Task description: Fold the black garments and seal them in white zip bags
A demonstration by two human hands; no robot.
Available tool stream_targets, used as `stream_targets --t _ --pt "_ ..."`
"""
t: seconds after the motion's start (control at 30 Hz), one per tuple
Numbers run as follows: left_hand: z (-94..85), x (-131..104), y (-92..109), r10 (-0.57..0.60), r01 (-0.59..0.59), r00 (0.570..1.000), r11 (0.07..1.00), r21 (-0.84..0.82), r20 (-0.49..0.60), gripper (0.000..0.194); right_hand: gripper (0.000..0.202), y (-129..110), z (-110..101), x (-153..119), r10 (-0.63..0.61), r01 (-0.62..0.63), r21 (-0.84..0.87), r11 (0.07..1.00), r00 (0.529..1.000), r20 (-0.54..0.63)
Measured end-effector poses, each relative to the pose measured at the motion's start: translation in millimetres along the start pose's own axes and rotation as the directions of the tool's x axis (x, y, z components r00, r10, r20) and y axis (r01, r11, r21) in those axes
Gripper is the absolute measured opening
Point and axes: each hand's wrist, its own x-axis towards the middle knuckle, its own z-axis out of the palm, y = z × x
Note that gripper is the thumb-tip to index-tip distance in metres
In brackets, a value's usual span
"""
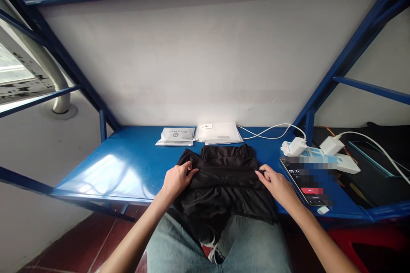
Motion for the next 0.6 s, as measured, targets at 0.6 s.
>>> stream_targets --t 0.6 --pt "55.8 2.3 86.9 0.174 -0.185 0.975 0.980 -0.074 -0.136 0.052 0.060 -82.3 68.6 6.0 -0.156 0.174 -0.158 0.972 0.980 0.123"
